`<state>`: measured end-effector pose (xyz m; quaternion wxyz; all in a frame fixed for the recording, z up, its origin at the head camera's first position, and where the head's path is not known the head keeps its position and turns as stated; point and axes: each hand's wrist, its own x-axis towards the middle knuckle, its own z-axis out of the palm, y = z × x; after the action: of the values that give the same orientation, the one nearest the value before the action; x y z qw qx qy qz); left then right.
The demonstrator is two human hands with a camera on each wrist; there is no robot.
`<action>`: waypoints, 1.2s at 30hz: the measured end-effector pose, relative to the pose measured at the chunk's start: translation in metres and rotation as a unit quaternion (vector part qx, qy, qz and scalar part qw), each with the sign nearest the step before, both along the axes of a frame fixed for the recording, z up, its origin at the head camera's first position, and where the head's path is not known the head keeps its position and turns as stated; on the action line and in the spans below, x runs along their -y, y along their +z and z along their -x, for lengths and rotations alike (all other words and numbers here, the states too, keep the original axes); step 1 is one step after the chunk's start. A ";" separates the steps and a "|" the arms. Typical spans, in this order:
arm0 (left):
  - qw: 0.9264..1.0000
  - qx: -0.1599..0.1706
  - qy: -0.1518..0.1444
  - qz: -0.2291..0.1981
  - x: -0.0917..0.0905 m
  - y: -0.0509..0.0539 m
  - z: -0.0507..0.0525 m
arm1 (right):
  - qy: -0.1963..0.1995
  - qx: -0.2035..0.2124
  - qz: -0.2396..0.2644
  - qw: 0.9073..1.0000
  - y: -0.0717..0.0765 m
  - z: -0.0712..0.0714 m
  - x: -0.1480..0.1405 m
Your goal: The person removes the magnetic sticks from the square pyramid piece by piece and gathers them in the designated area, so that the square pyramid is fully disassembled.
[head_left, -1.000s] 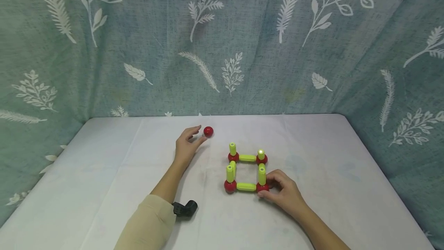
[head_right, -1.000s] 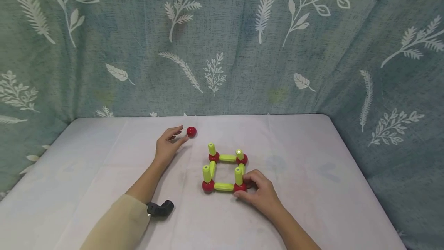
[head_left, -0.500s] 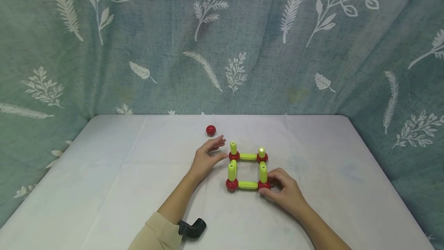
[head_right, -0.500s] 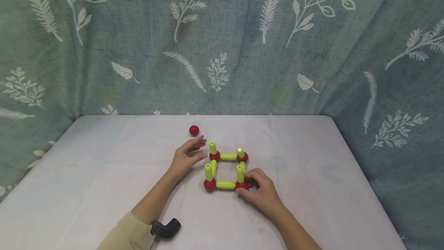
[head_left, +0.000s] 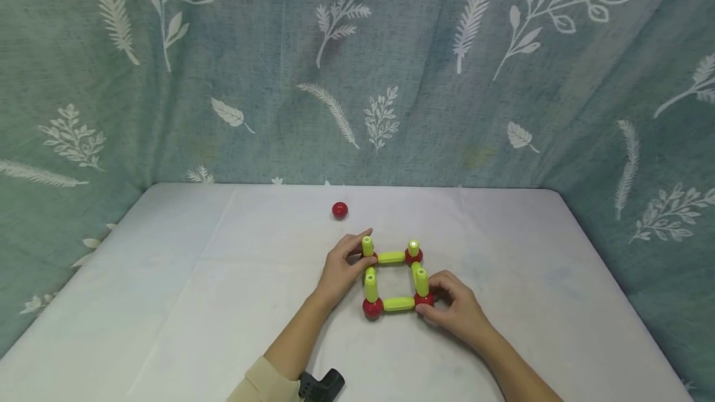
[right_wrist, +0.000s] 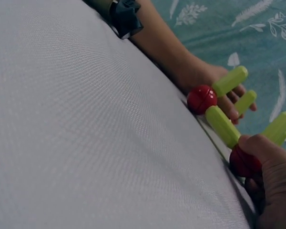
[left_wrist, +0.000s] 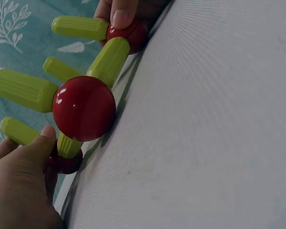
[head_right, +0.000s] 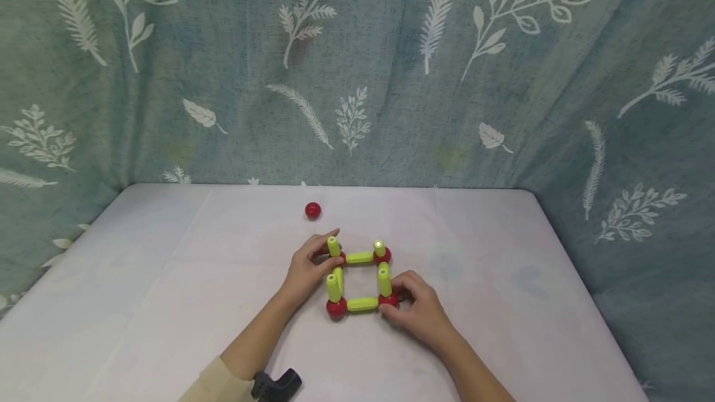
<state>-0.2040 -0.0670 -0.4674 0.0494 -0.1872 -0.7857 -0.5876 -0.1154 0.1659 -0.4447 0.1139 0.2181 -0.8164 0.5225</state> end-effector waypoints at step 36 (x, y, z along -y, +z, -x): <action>0.997 0.002 0.066 0.045 0.044 0.001 0.016 | -0.003 0.016 0.007 1.000 -0.004 0.002 -0.002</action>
<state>-0.2201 -0.1113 -0.4661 0.0781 -0.1354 -0.8223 -0.5472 -0.1178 0.1682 -0.4484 0.1037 0.2067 -0.8150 0.5314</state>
